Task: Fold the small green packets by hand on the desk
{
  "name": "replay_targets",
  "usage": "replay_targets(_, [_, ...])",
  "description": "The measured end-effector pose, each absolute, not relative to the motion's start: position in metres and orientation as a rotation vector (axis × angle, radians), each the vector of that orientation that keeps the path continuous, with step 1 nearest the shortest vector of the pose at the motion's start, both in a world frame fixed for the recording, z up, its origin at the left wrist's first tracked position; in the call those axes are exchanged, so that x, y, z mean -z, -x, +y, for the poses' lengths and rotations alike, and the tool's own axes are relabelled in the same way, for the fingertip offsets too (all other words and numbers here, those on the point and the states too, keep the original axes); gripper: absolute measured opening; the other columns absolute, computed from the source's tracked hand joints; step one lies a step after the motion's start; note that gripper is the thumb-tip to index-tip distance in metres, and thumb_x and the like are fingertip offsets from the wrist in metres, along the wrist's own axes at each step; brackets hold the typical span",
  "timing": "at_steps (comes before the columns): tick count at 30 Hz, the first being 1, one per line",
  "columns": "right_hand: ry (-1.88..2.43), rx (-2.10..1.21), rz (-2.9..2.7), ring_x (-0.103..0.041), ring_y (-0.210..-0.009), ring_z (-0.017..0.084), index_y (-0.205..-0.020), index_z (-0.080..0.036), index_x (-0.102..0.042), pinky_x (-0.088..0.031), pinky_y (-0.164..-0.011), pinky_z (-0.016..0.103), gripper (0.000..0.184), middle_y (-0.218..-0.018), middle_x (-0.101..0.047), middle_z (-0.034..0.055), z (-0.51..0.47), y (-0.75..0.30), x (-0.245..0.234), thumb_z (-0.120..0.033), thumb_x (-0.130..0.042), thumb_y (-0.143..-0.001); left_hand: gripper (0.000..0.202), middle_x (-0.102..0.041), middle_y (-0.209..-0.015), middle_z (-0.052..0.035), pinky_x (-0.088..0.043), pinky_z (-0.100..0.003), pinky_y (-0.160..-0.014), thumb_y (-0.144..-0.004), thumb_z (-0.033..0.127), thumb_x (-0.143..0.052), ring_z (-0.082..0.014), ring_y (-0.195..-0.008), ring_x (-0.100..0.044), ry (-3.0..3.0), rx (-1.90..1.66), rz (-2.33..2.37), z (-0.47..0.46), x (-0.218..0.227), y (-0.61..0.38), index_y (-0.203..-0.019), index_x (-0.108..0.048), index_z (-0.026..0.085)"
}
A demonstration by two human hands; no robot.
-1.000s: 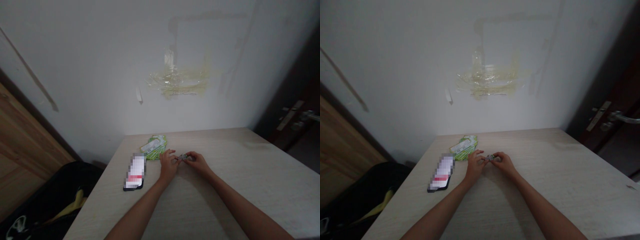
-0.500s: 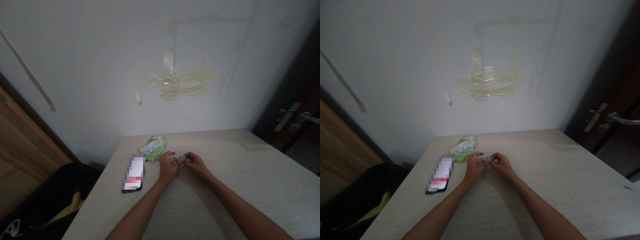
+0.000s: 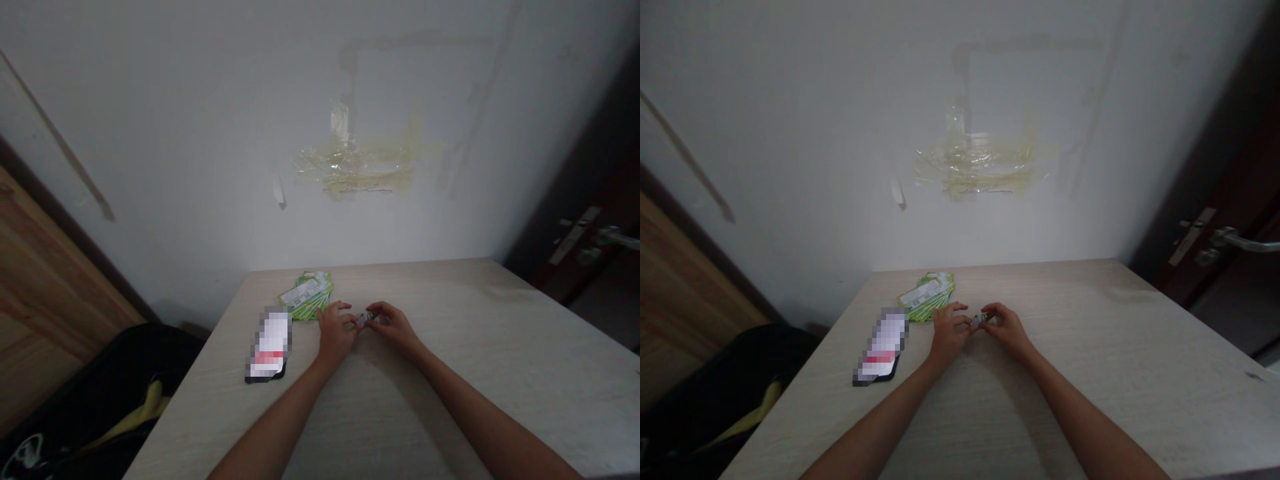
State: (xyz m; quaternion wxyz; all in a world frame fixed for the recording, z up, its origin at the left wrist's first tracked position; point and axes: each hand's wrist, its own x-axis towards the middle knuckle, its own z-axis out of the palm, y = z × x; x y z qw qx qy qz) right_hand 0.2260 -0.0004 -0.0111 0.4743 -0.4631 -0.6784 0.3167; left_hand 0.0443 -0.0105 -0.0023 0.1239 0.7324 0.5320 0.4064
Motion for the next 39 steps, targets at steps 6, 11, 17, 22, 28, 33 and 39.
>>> replay_targets(6, [1.044, -0.823, -1.674, -0.062, -0.083, 0.017, -0.095, -0.021, -0.052, -0.049, -0.075, 0.031, 0.025, -0.088, -0.062, 0.0019, -0.002, -0.222, 0.01, -0.025, -0.063, -0.073, 0.002, -0.063, -0.113, -0.0029, -0.011, -0.061, -0.111, -0.072, 0.028, -0.076, -0.026, -0.117, -0.051, -2.155, -1.169, 1.536, -0.012, 0.0, -0.045, -0.072, -0.074, 0.028])
replay_targets(11, [1.027, -0.794, -1.684, -0.059, -0.078, 0.016, -0.09, -0.022, -0.046, -0.047, -0.07, 0.028, 0.019, -0.083, -0.056, -0.0004, -0.003, -0.217, 0.008, -0.023, -0.057, -0.074, 0.002, -0.064, -0.112, -0.0022, -0.009, -0.062, -0.111, -0.074, 0.031, -0.075, -0.0258, -0.117, -0.051, -2.156, -1.154, 1.529, -0.011, 0.002, -0.046, -0.075, -0.074, 0.029])
replay_targets(17, [1.051, -0.815, -1.674, -0.06, -0.081, 0.017, -0.095, -0.022, -0.047, -0.048, -0.072, 0.03, 0.025, -0.085, -0.06, 0.001, -0.003, -0.22, 0.01, -0.029, -0.061, -0.076, 0.006, -0.065, -0.111, -0.0022, -0.009, -0.062, -0.112, -0.076, 0.029, -0.073, -0.0252, -0.117, -0.051, -2.16, -1.187, 1.562, -0.01, 0.004, -0.047, -0.082, -0.073, 0.029])
replay_targets(22, [1.14, -0.756, -1.659, -0.062, -0.09, 0.021, -0.1, -0.021, -0.06, -0.047, -0.084, 0.035, 0.029, -0.091, -0.067, 0.004, -0.003, -0.225, 0.009, -0.034, -0.067, -0.075, 0.007, -0.065, -0.109, -0.0005, -0.007, -0.061, -0.113, -0.077, 0.028, -0.072, -0.0228, -0.115, -0.053, -2.133, -1.194, 1.577, -0.011, 0.001, -0.046, -0.084, -0.073, 0.03])
replay_targets(28, [1.164, -0.667, -1.696, -0.063, -0.092, 0.022, -0.089, -0.023, -0.071, -0.046, -0.088, 0.037, 0.019, -0.092, -0.071, 0.0056, -0.002, -0.23, 0.005, -0.038, -0.064, -0.079, 0.006, -0.066, -0.11, -0.0013, -0.007, -0.06, -0.113, -0.079, 0.028, -0.071, -0.023, -0.115, -0.053, -2.142, -1.16, 1.575, -0.012, -0.001, -0.045, -0.083, -0.074, 0.03])
replay_targets(33, [1.199, -0.651, -1.711, -0.063, -0.088, 0.022, -0.091, -0.022, -0.072, -0.047, -0.084, 0.037, 0.023, -0.088, -0.071, 0.0056, 0.0, -0.228, 0.01, -0.04, -0.066, -0.077, 0.008, -0.068, -0.104, -0.0011, -0.008, -0.06, -0.113, -0.08, 0.035, -0.069, -0.024, -0.116, -0.053, -2.113, -1.165, 1.539, -0.01, 0.0, -0.044, -0.081, -0.075, 0.03])
replay_targets(39, [1.227, -0.673, -1.715, -0.063, -0.085, 0.021, -0.088, -0.021, -0.071, -0.047, -0.082, 0.035, 0.022, -0.086, -0.071, 0.0055, -0.002, -0.227, 0.01, -0.04, -0.066, -0.077, 0.007, -0.068, -0.102, -0.0007, -0.01, -0.058, -0.113, -0.079, 0.033, -0.07, -0.023, -0.111, -0.055, -2.1, -1.221, 1.546, -0.009, 0.0, -0.044, -0.085, -0.075, 0.032])
